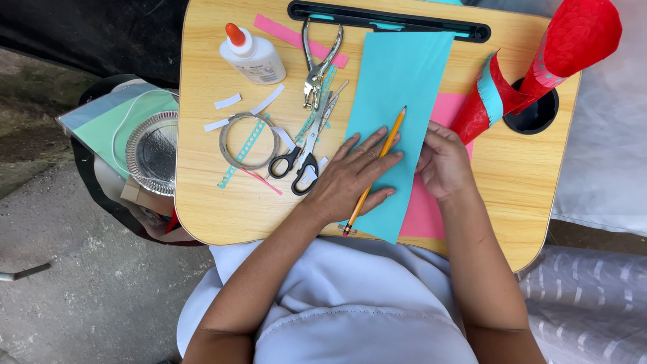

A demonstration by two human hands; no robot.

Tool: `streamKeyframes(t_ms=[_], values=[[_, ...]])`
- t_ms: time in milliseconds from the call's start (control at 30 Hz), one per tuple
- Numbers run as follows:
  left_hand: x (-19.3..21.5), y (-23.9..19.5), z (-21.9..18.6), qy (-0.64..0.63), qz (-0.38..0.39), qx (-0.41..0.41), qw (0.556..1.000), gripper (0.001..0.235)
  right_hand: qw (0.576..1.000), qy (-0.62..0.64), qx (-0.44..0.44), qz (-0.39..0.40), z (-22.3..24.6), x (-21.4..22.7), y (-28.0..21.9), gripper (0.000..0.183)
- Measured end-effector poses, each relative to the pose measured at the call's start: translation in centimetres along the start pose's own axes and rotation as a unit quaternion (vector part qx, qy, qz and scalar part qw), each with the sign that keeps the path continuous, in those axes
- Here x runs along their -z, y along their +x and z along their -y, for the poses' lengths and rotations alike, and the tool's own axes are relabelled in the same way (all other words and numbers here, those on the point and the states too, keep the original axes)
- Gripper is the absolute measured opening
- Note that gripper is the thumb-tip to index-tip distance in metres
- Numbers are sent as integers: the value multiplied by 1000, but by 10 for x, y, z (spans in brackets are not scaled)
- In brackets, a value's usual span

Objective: Decorating a red paper cone with blue strips and measuring paper with a ruler and pencil.

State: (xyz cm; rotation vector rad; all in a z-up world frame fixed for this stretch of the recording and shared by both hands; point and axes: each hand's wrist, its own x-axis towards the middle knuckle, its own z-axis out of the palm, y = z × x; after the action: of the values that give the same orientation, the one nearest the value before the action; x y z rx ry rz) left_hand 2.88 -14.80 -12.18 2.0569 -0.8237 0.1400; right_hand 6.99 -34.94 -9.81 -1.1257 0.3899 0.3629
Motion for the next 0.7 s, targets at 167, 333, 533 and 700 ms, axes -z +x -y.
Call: streamKeyframes(t_ms=[167,333,533,700], values=[[-5,-5,1,19,-61,-18,998,49,977,-159,145,6,-5,-20,-14,19],[-5,-4,5,32,-169,-5,985,47,924,-254,281,45,-6,-39,-22,28],[-5,-4,6,33,-162,56,985,45,720,-598,337,-95,-4,-43,-11,56],[-8,-4,5,43,-137,72,987,45,669,-682,279,-92,-5,-39,-8,47]])
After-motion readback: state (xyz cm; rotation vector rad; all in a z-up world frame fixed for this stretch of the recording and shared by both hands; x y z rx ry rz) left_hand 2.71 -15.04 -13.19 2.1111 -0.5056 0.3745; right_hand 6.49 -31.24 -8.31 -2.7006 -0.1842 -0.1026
